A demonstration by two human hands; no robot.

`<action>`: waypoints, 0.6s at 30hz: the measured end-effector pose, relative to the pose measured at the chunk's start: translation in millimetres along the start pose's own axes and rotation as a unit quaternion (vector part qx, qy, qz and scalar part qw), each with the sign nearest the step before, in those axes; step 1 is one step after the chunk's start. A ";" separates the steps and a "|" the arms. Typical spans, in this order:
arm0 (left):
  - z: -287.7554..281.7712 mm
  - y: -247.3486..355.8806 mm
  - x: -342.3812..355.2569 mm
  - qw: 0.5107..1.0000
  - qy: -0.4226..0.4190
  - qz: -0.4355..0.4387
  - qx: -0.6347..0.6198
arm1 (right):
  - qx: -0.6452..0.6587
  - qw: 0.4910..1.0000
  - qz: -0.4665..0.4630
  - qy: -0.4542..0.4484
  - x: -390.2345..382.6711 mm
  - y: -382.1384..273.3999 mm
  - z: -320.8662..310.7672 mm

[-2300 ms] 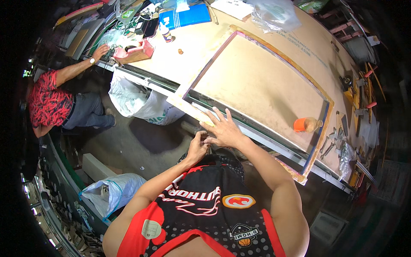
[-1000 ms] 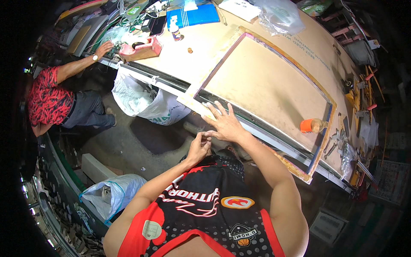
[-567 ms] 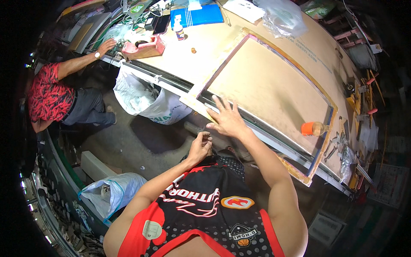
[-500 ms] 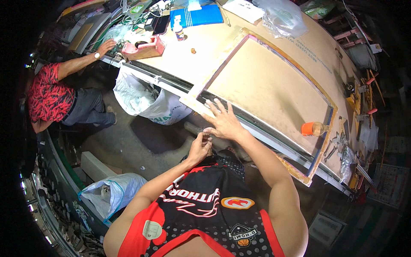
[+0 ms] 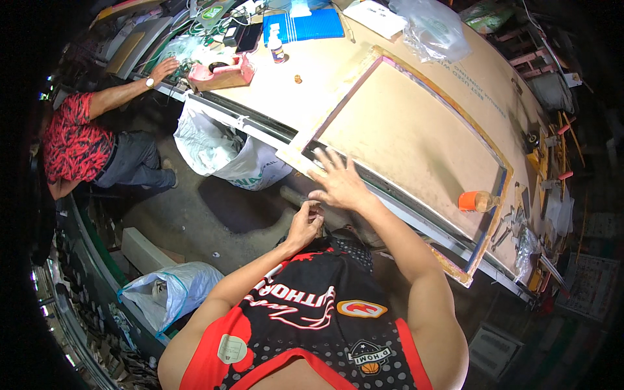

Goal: The person applies a reddish liquid from a bottle along the edges of a rectangular wooden frame on a workbench, then spreads it with their fingers. They repeat this process on multiple sides of the frame.

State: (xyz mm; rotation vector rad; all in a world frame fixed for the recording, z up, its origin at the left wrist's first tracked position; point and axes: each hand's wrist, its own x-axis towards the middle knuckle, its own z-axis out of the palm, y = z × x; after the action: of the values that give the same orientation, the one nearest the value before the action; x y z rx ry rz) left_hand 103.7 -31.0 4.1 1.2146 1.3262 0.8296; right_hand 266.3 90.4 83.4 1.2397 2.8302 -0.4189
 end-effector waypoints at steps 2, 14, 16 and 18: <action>0.9 -0.6 2.8 1.000 -0.001 0.011 0.000 | -0.016 1.000 -0.009 -0.004 2.9 -0.6 -1.4; -1.4 4.1 6.0 1.000 0.010 -0.006 -0.014 | -0.003 1.000 0.029 -0.002 18.4 0.9 -1.5; -2.2 4.4 6.9 1.000 0.002 -0.001 -0.020 | -0.006 1.000 0.023 -0.003 20.9 1.7 -1.2; -1.7 4.8 8.0 1.000 0.002 -0.005 -0.010 | -0.009 1.000 0.015 -0.005 23.2 1.6 -1.2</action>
State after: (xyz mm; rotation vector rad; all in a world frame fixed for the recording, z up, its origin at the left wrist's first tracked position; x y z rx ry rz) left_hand 103.9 -21.9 7.0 1.1901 1.3238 0.8370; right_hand 251.7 108.4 81.2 1.2706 2.7973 -0.3953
